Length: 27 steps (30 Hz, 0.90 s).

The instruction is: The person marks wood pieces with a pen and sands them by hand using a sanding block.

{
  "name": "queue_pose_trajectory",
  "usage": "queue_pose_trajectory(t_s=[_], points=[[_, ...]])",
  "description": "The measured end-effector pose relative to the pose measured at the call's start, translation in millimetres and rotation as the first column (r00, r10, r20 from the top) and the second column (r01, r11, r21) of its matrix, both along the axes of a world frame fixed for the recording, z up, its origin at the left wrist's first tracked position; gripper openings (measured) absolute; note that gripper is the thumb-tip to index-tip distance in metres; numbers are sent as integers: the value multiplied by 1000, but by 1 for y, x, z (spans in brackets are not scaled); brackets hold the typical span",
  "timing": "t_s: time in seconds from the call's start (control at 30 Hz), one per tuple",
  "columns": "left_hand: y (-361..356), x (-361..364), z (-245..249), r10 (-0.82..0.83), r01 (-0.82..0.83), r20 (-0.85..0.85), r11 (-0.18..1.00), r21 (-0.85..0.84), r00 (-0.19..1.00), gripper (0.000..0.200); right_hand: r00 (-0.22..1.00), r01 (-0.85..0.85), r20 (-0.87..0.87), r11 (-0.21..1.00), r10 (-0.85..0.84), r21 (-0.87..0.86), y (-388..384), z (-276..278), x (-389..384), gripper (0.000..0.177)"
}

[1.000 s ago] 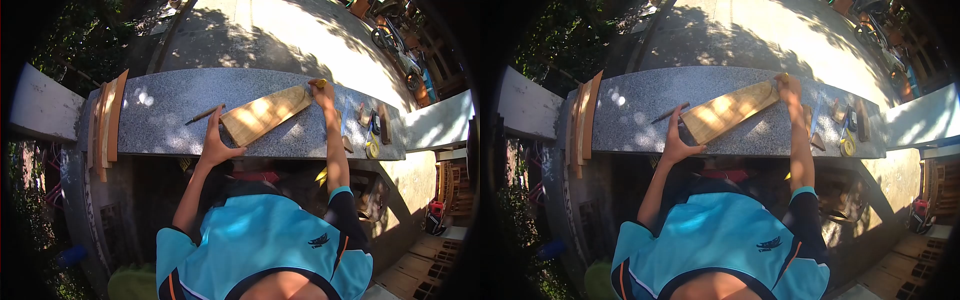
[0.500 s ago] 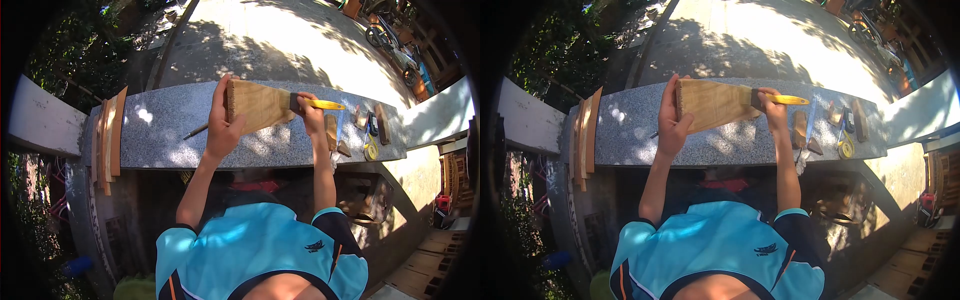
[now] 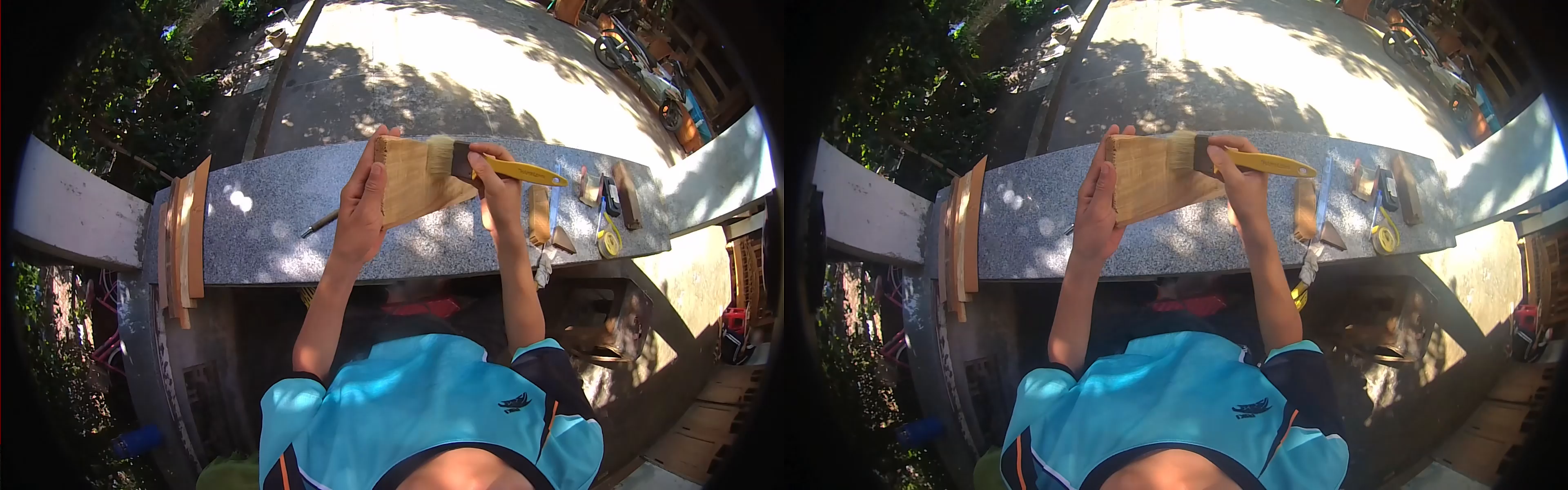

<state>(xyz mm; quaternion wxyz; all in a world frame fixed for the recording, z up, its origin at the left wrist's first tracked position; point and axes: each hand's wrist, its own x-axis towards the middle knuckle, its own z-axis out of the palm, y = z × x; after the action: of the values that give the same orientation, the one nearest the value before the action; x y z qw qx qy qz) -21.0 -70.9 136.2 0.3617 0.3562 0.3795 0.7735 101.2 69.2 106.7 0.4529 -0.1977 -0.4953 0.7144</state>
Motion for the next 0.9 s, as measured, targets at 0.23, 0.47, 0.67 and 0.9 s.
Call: queue_pose_trajectory(t_s=[0.23,0.47,0.67,0.9], points=[[-11,-16,-13,195,-220,-152,962,-164,969,54,832,400,342,900,-437,175,84,-121,24,13],[-24,-14,-3,-71,-53,-391,953,-297,918,55,976,-95,217,925,13,369,-24,35,-1,11],[-42,-20,-16,-20,-132,-439,941,-313,898,48,884,65,456,993,-105,101,90,-38,29,15],[-44,-17,-8,119,-341,-574,892,-297,810,32,604,-77,760,930,-242,358,119,-69,62,39]])
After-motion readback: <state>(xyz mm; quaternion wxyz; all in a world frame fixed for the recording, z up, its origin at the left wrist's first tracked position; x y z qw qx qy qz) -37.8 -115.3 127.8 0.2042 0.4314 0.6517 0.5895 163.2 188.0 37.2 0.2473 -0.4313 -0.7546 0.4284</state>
